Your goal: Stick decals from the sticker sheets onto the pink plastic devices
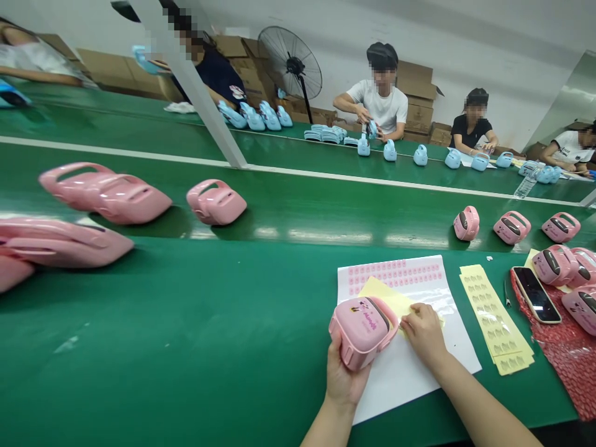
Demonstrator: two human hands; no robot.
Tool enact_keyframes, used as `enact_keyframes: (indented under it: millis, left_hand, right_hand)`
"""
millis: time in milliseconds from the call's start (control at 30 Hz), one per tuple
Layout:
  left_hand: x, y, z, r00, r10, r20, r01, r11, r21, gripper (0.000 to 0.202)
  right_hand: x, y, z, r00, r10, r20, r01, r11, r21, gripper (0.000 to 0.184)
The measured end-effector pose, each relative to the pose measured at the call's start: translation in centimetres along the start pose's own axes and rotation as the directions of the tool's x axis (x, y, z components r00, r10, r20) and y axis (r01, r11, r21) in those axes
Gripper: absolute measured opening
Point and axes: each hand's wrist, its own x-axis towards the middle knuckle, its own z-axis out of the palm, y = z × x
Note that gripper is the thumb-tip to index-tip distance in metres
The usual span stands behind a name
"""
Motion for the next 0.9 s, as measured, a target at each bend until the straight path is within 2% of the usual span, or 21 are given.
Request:
enact_keyframes:
  millis: [67, 167, 333, 400, 500, 633, 700, 767, 833, 867, 900]
  left_hand:
    - [-0.1, -0.1, 0.3, 0.999, 0.018, -0.04, -0.017, 1.0, 0.026, 0.046]
    - [-0.2, -0.2, 0.3, 0.999, 0.015, -0.051, -0.012, 0.998, 0.061, 0.046]
    - [0.4, 0.0, -1.2, 0.999, -0.032, 0.017, 0.031, 0.998, 0.051, 0.042]
    - [0.6, 0.2, -1.8, 0.997, -0.029, 0.073, 0.027, 0.999, 0.036, 0.039]
    - [0.7, 0.4, -2.0, 0.989, -0.003, 0.147, -0.001, 0.999, 0.032, 0.038]
    - [0.3, 0.3, -0.9, 0.986, 0.031, 0.162, -0.028, 0.999, -0.022, 0.04]
    - [0.1, 0.1, 0.2, 0.993, 0.045, 0.11, -0.035, 0.996, -0.086, 0.041]
    - [0.0, -0.2, 1.7, 0.998, 0.051, 0.033, -0.046, 0.988, -0.148, 0.04]
    - [-0.2, -0.5, 3.3, 0.998, 0.054, -0.034, -0.059, 0.982, -0.18, 0.038]
    - [-0.2, -0.7, 4.0, 0.996, 0.055, -0.066, -0.067, 0.98, -0.189, 0.038]
    - [-0.3, -1.0, 4.7, 0.994, 0.056, -0.095, -0.074, 0.978, -0.197, 0.038]
  right_hand:
    - [0.6, -0.2, -0.4, 0.998, -0.017, 0.055, 0.019, 0.999, -0.034, 0.011]
    - [3.3, -0.3, -1.7, 0.99, 0.061, 0.124, -0.061, 0.998, -0.005, 0.01]
    - [10.4, 0.5, -2.2, 0.988, 0.139, 0.061, -0.144, 0.987, 0.075, 0.027]
    - [12.3, 0.7, -1.8, 0.987, 0.15, 0.049, -0.155, 0.981, 0.117, 0.026]
    - [13.4, 1.0, -1.3, 0.987, 0.158, 0.028, -0.16, 0.964, 0.211, 0.015]
    - [12.3, 0.6, -1.9, 0.975, 0.222, -0.033, -0.194, 0.909, 0.368, 0.012]
    - [10.7, -0.4, -2.4, 0.962, 0.267, -0.056, -0.216, 0.87, 0.442, 0.012]
    - [8.4, -2.2, -3.0, 0.956, 0.29, -0.036, -0.219, 0.793, 0.568, 0.017]
    - [5.9, -4.4, -3.5, 0.958, 0.284, 0.032, -0.191, 0.552, 0.811, 0.017]
    - [4.8, -5.5, -3.7, 0.957, 0.285, 0.05, -0.186, 0.473, 0.862, 0.017]
    - [3.8, -6.4, -4.0, 0.957, 0.283, 0.069, -0.191, 0.432, 0.881, 0.015]
